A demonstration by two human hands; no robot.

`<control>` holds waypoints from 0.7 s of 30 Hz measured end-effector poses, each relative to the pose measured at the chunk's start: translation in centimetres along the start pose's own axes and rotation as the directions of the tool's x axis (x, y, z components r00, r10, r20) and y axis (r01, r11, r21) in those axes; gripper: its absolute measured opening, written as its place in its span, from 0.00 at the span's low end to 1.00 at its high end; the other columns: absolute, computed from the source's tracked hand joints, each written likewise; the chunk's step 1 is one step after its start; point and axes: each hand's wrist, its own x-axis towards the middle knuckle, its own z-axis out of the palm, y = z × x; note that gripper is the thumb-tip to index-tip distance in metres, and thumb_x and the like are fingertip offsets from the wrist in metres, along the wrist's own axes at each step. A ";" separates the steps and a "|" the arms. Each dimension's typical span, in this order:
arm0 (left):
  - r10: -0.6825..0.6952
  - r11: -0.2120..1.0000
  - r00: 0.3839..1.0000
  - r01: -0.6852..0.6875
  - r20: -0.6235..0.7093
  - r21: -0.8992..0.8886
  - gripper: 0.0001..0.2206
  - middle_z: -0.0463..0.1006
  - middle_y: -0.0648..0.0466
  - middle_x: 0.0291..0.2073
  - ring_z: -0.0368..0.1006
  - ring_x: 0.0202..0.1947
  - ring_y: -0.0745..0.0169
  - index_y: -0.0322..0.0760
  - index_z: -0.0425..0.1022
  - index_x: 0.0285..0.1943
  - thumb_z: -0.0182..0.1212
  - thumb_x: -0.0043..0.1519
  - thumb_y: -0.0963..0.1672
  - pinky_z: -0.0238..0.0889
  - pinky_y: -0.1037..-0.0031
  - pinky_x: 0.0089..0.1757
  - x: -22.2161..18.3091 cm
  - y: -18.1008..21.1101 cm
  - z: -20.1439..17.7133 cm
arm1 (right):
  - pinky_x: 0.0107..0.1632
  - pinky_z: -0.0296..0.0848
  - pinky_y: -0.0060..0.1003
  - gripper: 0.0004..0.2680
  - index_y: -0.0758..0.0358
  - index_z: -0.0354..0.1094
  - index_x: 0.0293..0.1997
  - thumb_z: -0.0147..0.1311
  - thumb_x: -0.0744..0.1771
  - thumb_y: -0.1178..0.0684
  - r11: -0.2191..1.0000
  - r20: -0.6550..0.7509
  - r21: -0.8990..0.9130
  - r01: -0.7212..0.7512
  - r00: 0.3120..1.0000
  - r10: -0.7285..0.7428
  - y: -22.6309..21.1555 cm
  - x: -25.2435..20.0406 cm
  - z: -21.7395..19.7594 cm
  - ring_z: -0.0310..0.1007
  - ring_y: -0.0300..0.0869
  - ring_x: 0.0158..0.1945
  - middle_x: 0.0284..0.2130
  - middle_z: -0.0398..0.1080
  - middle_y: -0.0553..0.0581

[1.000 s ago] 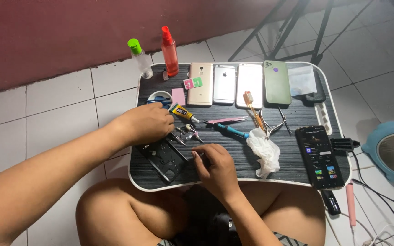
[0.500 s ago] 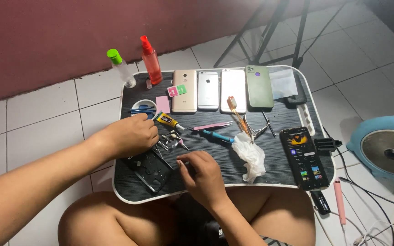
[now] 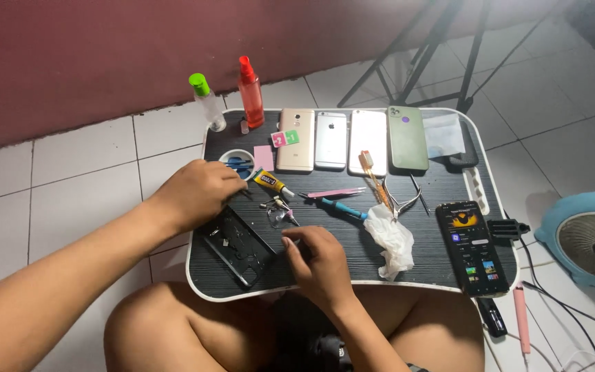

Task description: Organizing a workspace for electronics repair, including arranging tools and smartphone components on a small table.

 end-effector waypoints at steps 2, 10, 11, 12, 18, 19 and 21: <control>-0.212 0.935 0.977 0.212 0.030 -0.285 0.14 0.84 0.51 0.40 0.79 0.42 0.48 0.40 0.82 0.48 0.58 0.55 0.38 0.70 0.62 0.41 1.0 2.7 -3.0 | 0.42 0.76 0.44 0.07 0.61 0.75 0.46 0.58 0.67 0.52 0.995 -0.018 0.063 -0.074 0.997 0.076 -1.4 1.3 -0.2 0.79 0.52 0.41 0.38 0.79 0.60; -0.611 0.265 0.746 0.509 0.265 -0.819 0.17 0.87 0.45 0.33 0.81 0.37 0.50 0.37 0.86 0.50 0.57 0.54 0.36 0.73 0.65 0.39 3.2 10.6 -3.8 | 0.56 0.76 0.57 0.17 0.61 0.63 0.69 0.47 0.71 0.52 0.782 0.248 0.506 -0.364 0.930 0.273 -4.1 5.5 1.3 0.74 0.56 0.58 0.56 0.74 0.71; -0.663 0.279 0.697 0.567 0.271 -0.775 0.14 0.85 0.50 0.26 0.79 0.31 0.56 0.40 0.87 0.46 0.59 0.55 0.39 0.70 0.69 0.34 3.0 11.1 -3.5 | 0.54 0.78 0.52 0.16 0.62 0.66 0.67 0.47 0.71 0.51 0.674 0.241 0.602 -0.428 0.902 0.358 -4.2 5.5 1.6 0.74 0.50 0.55 0.55 0.75 0.67; -0.712 0.286 0.646 0.625 0.275 -0.726 0.11 0.83 0.55 0.19 0.77 0.24 0.62 0.44 0.88 0.42 0.61 0.55 0.41 0.67 0.74 0.28 2.9 11.6 -3.2 | 0.53 0.79 0.47 0.15 0.62 0.69 0.65 0.48 0.71 0.51 0.547 0.244 0.689 -0.476 0.863 0.443 -4.3 5.4 1.9 0.75 0.44 0.52 0.54 0.76 0.63; -0.744 0.461 0.625 0.736 0.236 -0.496 0.07 0.84 0.56 0.28 0.82 0.30 0.56 0.51 0.86 0.39 0.67 0.54 0.46 0.72 0.73 0.29 3.9 13.1 -7.0 | 0.50 0.80 0.51 0.13 0.60 0.75 0.57 0.46 0.72 0.48 0.559 0.259 0.640 -0.527 0.833 0.489 -1.8 5.1 1.7 0.77 0.48 0.53 0.51 0.77 0.60; -0.746 0.458 0.624 0.735 0.233 -0.500 0.07 0.84 0.56 0.28 0.82 0.30 0.56 0.51 0.86 0.39 0.67 0.54 0.46 0.72 0.73 0.29 3.8 12.5 -7.2 | 0.50 0.80 0.51 0.13 0.60 0.75 0.57 0.46 0.72 0.48 0.563 0.260 0.636 -0.527 0.834 0.487 -2.1 5.4 1.1 0.77 0.48 0.53 0.51 0.77 0.60; -0.662 0.524 0.748 0.502 0.042 -0.689 0.12 0.83 0.36 0.44 0.80 0.46 0.32 0.31 0.84 0.42 0.64 0.61 0.46 0.73 0.53 0.47 3.3 11.3 -7.6 | 0.43 0.83 0.51 0.13 0.63 0.70 0.59 0.43 0.72 0.49 0.537 0.343 0.625 -0.567 0.817 0.464 -2.8 5.8 0.0 0.79 0.47 0.42 0.37 0.77 0.62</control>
